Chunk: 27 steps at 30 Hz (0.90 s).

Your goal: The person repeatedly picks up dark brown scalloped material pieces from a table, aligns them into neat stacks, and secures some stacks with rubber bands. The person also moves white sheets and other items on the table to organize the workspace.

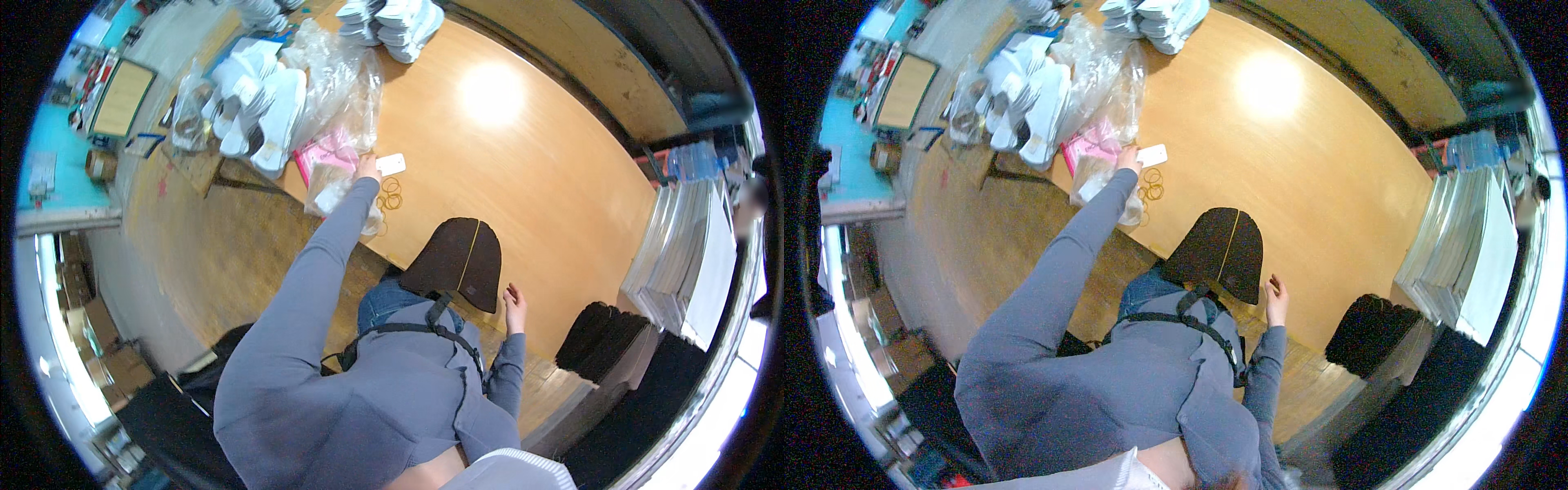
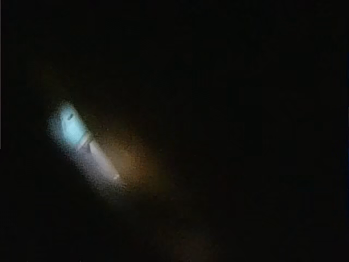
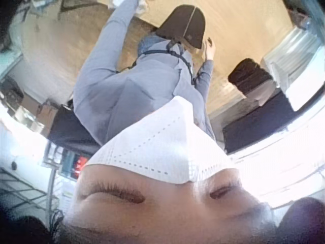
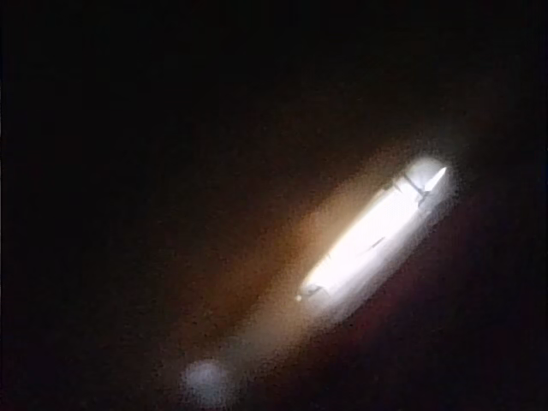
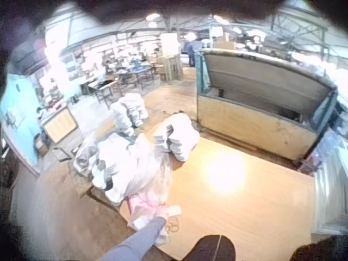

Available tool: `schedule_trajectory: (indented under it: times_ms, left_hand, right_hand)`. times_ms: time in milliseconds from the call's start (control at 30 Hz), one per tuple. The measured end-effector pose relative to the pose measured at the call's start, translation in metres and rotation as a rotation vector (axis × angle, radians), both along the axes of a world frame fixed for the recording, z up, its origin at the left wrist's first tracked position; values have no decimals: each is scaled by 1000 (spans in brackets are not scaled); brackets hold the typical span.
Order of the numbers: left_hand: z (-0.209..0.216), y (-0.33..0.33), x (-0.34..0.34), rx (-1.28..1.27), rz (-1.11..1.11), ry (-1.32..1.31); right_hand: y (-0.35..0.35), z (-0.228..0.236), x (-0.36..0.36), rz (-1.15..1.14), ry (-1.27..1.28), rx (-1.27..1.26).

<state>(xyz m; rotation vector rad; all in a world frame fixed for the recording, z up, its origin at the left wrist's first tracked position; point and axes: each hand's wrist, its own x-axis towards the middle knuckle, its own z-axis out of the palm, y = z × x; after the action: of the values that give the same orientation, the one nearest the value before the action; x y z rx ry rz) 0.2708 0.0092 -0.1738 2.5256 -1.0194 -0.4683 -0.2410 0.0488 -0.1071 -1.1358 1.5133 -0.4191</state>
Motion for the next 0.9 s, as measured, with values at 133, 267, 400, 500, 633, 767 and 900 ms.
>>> schedule_trajectory:
  times_ms: [133, 267, 400, 500, 633, 767, 900]
  left_hand:
    - [2, -18, 1, 254, -21, -31]
    - [-22, -14, 17, 380, -215, -93]
    - [-2, -17, 11, 137, -250, -66]
    - [-2, -16, 22, 190, -232, -42]
    - [20, -24, 14, 268, -239, -129]
    - [71, -30, -34, -129, -336, 121]
    - [89, 2, -137, -217, -831, 598]
  right_hand:
    - [29, -1, -14, -84, 64, 3]
    - [41, 3, -10, -122, 97, 59]
    - [34, 24, 18, -108, 70, -9]
    - [18, 37, 42, -56, 34, -2]
    - [-1, 46, 58, 118, 228, -212]
    - [-26, 67, 78, 91, 65, -346]
    - [-45, 113, 124, -21, -169, -283]
